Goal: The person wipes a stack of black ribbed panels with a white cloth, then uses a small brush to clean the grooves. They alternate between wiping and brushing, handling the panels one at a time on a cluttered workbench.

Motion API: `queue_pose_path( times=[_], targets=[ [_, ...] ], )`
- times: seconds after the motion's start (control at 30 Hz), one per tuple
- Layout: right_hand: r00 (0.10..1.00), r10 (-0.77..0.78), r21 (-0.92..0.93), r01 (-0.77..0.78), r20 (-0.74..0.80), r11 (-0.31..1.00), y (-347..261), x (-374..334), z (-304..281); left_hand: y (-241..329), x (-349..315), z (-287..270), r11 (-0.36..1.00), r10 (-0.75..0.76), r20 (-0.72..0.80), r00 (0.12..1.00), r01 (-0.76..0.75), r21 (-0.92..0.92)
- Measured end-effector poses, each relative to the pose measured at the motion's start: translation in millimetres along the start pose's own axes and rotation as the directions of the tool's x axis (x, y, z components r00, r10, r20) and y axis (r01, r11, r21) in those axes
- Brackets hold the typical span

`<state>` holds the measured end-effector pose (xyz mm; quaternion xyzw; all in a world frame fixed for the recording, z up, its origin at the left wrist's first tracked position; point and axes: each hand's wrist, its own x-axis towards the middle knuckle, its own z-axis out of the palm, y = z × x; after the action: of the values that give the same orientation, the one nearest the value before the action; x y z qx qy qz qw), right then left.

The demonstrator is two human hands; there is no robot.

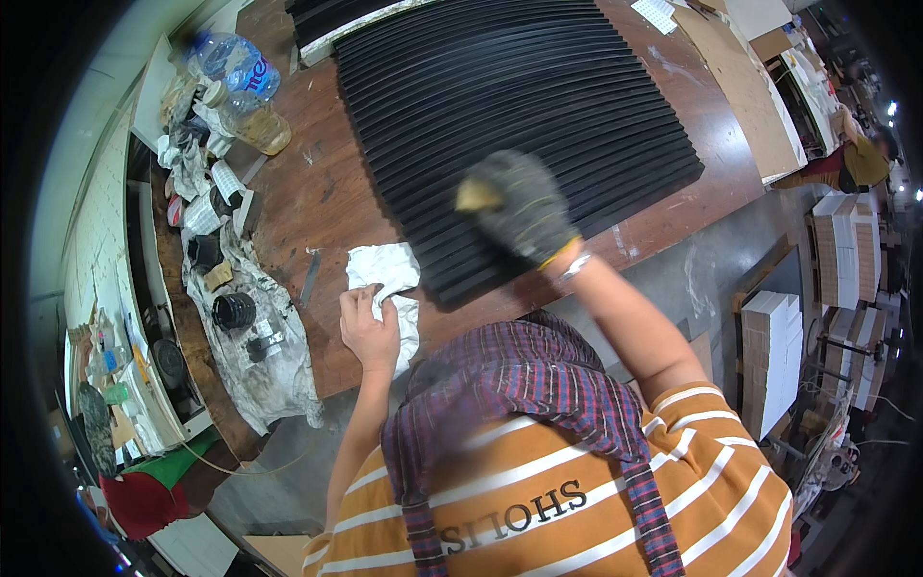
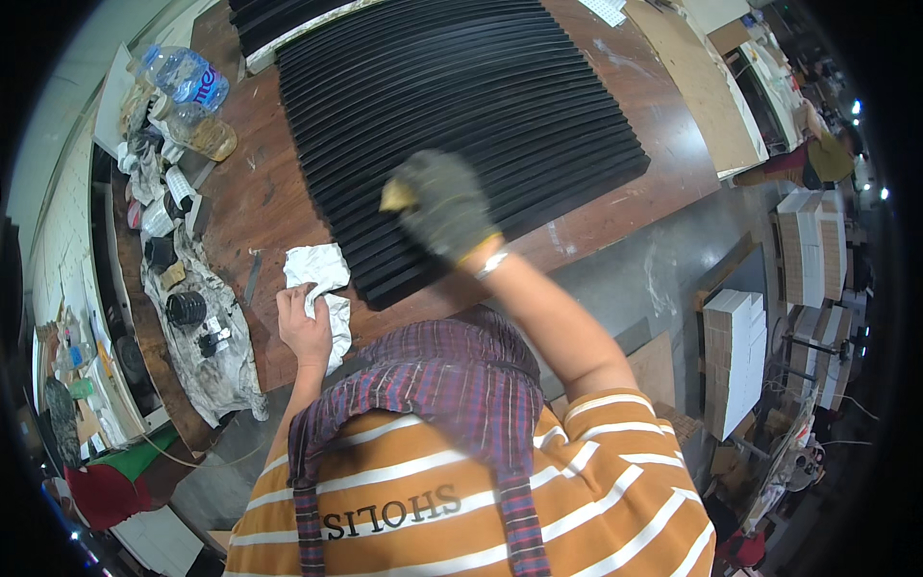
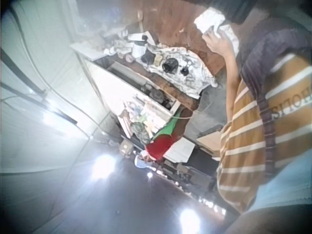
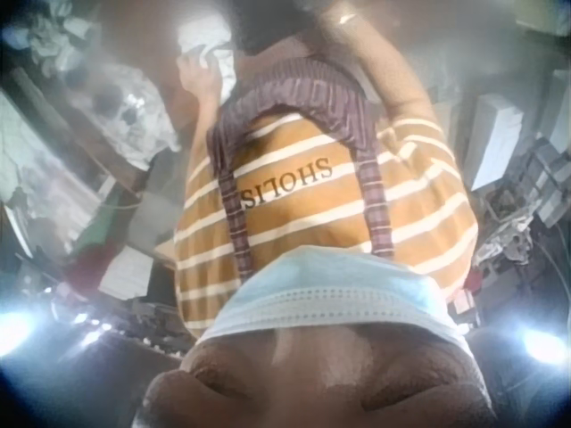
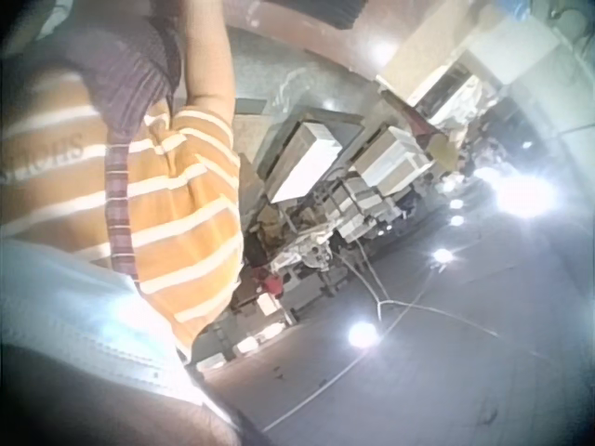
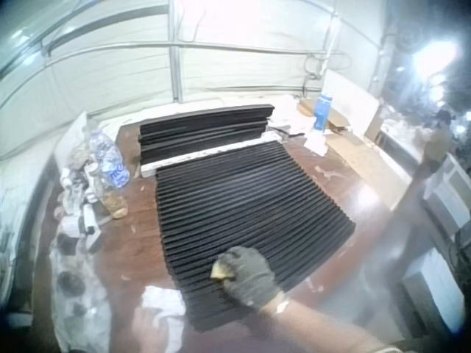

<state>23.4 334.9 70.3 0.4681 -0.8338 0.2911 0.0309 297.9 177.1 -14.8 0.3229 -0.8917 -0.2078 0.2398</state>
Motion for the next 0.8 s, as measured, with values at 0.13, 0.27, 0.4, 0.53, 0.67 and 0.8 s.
queue_pose_path(
  times=[0.13,0.27,0.4,0.53,0.67,0.8],
  targets=[
    [0.915,0.384,-0.308,-0.402,-0.122,0.862,58.0,3.0,-48.4,-0.1,-0.9,0.3,0.999,-0.006,-0.001,1.000,0.006,0.037],
    [0.959,0.040,0.018,-0.036,-0.281,0.999,14.6,-1.2,-22.4,0.4,-0.6,-0.2,0.999,0.015,-0.003,1.000,-0.015,0.039],
    [0.995,-0.047,0.126,0.036,0.088,0.991,-30.2,-9.4,11.5,0.9,0.2,-0.6,0.999,0.028,-0.002,1.000,-0.027,0.046],
    [0.994,0.066,0.061,-0.062,-0.082,0.996,58.8,-13.1,-13.5,1.5,-0.1,-0.6,0.998,0.018,-0.002,1.000,-0.018,0.054],
    [0.945,0.152,-0.274,-0.234,-0.288,0.933,205.1,-21.5,-73.9,2.0,-0.5,-0.3,0.997,0.025,-0.001,1.000,-0.025,0.079],
    [0.726,0.556,-0.332,-0.683,-0.405,0.650,312.2,-12.0,-145.3,2.9,-0.3,-0.7,0.996,0.007,0.017,1.000,-0.009,0.091]
  ],
)
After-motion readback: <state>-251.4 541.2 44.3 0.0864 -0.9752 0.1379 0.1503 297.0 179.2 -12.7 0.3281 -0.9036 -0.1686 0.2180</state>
